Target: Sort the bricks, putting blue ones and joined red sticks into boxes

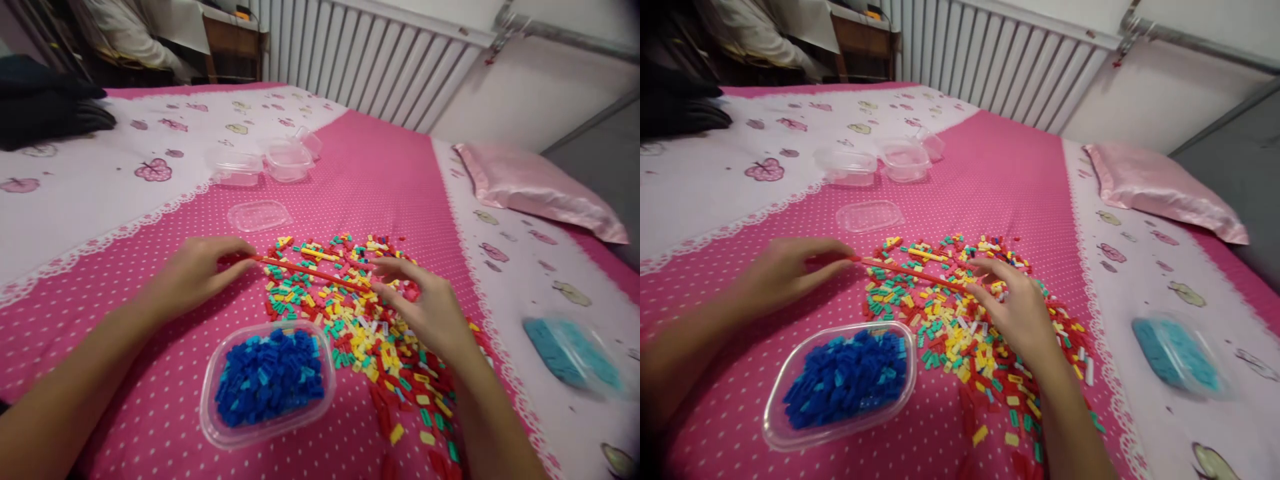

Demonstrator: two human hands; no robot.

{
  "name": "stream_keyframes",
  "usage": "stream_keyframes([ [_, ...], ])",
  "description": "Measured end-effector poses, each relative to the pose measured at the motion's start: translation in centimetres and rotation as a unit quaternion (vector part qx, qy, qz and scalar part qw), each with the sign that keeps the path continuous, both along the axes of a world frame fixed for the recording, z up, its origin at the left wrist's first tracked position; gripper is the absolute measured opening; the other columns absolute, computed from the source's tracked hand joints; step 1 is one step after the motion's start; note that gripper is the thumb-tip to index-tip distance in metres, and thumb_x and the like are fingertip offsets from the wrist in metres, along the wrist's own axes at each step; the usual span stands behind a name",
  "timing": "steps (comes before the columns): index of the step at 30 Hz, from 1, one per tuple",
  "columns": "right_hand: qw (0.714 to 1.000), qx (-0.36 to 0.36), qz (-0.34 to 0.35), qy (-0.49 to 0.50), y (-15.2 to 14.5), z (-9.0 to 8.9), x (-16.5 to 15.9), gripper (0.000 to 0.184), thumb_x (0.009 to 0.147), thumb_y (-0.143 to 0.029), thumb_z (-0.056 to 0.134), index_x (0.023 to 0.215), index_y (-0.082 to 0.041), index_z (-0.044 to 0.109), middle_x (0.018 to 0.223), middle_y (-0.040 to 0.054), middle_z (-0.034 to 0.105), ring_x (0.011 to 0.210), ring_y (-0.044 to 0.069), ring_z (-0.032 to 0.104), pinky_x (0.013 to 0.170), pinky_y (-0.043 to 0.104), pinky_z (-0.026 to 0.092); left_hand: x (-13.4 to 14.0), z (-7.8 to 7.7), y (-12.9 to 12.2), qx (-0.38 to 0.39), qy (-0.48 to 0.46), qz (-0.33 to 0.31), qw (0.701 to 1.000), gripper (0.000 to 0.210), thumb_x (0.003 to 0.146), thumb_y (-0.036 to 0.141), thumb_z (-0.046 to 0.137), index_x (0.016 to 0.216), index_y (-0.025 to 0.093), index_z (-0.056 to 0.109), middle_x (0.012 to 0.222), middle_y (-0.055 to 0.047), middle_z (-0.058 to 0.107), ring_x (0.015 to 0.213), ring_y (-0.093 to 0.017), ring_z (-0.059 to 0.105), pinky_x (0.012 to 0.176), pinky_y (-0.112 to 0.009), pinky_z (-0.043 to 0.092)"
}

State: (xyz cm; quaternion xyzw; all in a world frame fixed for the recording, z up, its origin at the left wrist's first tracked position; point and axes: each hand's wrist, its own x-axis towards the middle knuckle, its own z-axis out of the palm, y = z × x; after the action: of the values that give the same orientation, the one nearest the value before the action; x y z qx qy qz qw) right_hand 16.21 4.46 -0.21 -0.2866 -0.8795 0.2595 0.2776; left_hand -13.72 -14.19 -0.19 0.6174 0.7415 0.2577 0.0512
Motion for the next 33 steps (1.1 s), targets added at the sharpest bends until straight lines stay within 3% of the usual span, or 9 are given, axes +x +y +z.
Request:
stream_keyframes([
  [4, 0.995, -0.003, -0.081, 0.062, 1.9, 1.3, 2.0, 0.030, 0.093, -0.039, 0.064, 0.116, -0.022, 0.070, 0.102, 0.0082, 0.078, 0.092, 0.024, 0.073, 0.086, 0.042, 0.056, -1.3, 0.6, -0.5, -0.038, -0.012, 0.088, 0.995, 0.039, 0.096, 0.051, 0.055, 0.111, 0.018, 0.071, 0.104, -0.005, 0.077, 0.087, -0.023, 0.068, 0.077, -0.028, 0.046],
  [8, 0.993, -0.006, -0.093, 0.070, 2.2, 1.6, 2.4, 0.028, 0.094, -0.039, 0.061, 0.112, -0.021, 0.072, 0.102, 0.0086, 0.078, 0.093, 0.024, 0.073, 0.089, 0.043, 0.055, -1.7, 0.6, -0.5, -0.057, -0.012, 0.081, 0.995, 0.044, 0.094, 0.057, 0.055, 0.109, 0.020, 0.072, 0.102, -0.004, 0.078, 0.085, -0.024, 0.068, 0.076, -0.028, 0.046],
  [17, 0.997, 0.025, 0.058, -0.040, 0.1, -2.7, -1.3, 0.024, 0.094, -0.022, 0.061, 0.115, -0.024, 0.073, 0.115, 0.0073, 0.074, 0.111, 0.024, 0.066, 0.099, 0.046, 0.049, -0.6, -1.7, 0.5, -0.063, 0.040, -0.011, 0.997, 0.040, 0.098, 0.053, 0.047, 0.103, 0.020, 0.070, 0.095, -0.008, 0.076, 0.081, -0.024, 0.068, 0.070, -0.029, 0.045],
  [25, 0.996, 0.063, 0.051, -0.048, -0.3, -3.7, -1.9, 0.019, 0.092, -0.016, 0.063, 0.105, -0.021, 0.076, 0.101, 0.0077, 0.075, 0.099, 0.026, 0.065, 0.090, 0.046, 0.051, 0.5, 0.2, 0.3, -0.006, -0.011, -0.051, 0.999, 0.030, 0.097, 0.042, 0.056, 0.104, 0.017, 0.072, 0.093, -0.007, 0.076, 0.079, -0.018, 0.067, 0.069, -0.025, 0.046],
  [29, 0.997, 0.037, 0.060, -0.034, -0.4, -3.8, -2.1, 0.015, 0.093, -0.019, 0.063, 0.101, -0.021, 0.076, 0.098, 0.0075, 0.075, 0.097, 0.026, 0.065, 0.090, 0.045, 0.050, 1.5, 1.0, 2.8, 0.043, -0.027, -0.110, 0.993, 0.022, 0.097, 0.032, 0.059, 0.103, 0.017, 0.074, 0.093, -0.006, 0.075, 0.080, -0.016, 0.067, 0.071, -0.023, 0.047],
  [33, 0.997, 0.003, 0.077, -0.019, -0.6, -3.8, -2.3, 0.016, 0.093, -0.019, 0.061, 0.100, -0.021, 0.075, 0.099, 0.0075, 0.074, 0.096, 0.024, 0.067, 0.089, 0.042, 0.051, 3.8, 0.2, 6.0, 0.025, 0.033, -0.188, 0.981, 0.016, 0.096, 0.023, 0.061, 0.102, 0.018, 0.075, 0.096, -0.007, 0.074, 0.086, -0.017, 0.068, 0.075, -0.025, 0.047],
])
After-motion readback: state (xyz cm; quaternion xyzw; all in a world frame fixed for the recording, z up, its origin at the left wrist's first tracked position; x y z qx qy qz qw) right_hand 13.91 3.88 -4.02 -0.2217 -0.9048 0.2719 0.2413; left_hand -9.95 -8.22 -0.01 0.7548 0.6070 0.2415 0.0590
